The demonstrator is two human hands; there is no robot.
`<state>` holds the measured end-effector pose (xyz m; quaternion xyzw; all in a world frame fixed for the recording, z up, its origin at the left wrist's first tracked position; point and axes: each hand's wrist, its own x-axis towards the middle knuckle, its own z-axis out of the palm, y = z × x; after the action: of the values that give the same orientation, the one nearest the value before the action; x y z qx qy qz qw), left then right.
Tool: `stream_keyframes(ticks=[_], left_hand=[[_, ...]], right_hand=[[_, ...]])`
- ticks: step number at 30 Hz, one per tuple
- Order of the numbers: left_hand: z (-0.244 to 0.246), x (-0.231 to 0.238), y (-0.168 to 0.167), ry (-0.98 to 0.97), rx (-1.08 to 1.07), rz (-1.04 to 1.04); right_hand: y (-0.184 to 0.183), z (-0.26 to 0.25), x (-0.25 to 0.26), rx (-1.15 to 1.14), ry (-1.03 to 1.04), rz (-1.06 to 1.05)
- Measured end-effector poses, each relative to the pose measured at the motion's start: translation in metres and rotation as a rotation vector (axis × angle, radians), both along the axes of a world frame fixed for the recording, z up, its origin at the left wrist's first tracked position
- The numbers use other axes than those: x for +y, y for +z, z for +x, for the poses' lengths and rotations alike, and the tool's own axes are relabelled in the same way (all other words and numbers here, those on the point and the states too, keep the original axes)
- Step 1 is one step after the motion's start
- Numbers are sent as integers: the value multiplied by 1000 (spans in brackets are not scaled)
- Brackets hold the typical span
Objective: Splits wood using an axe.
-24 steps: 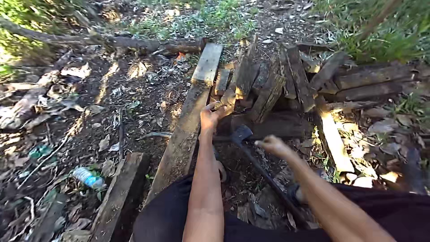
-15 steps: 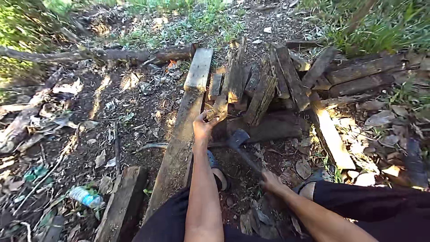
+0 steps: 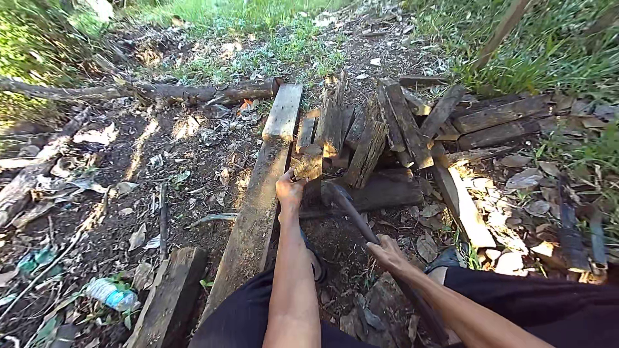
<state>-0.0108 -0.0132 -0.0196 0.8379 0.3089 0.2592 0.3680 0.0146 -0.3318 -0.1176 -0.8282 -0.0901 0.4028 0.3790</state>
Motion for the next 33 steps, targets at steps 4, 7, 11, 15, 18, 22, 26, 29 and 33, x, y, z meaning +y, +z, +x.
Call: stream_keyframes(ticks=[4, 7, 11, 15, 18, 22, 26, 29, 33], left_hand=[[2, 5, -4, -2, 7, -6], [9, 11, -3, -38, -36, -1], [29, 16, -9, -3, -73, -35], [27, 11, -13, -77, 1, 5], [18, 4, -9, -141, -49, 25], [27, 14, -17, -66, -4, -12], [29, 24, -26, -53, 27, -61], [31, 22, -34, -65, 16, -83], [33, 16, -33, -48, -3, -67]], right_hand=[[63, 9, 0, 53, -141, 228], [114, 16, 1, 17, -185, 385], [164, 17, 2, -156, -205, 641], [188, 16, 8, -243, -171, 813], [188, 13, 17, -197, -158, 821], [158, 15, 28, -21, -97, 675], [132, 15, 38, 54, -61, 520], [130, 10, 37, 51, -66, 507], [132, 8, 38, 49, -96, 526]])
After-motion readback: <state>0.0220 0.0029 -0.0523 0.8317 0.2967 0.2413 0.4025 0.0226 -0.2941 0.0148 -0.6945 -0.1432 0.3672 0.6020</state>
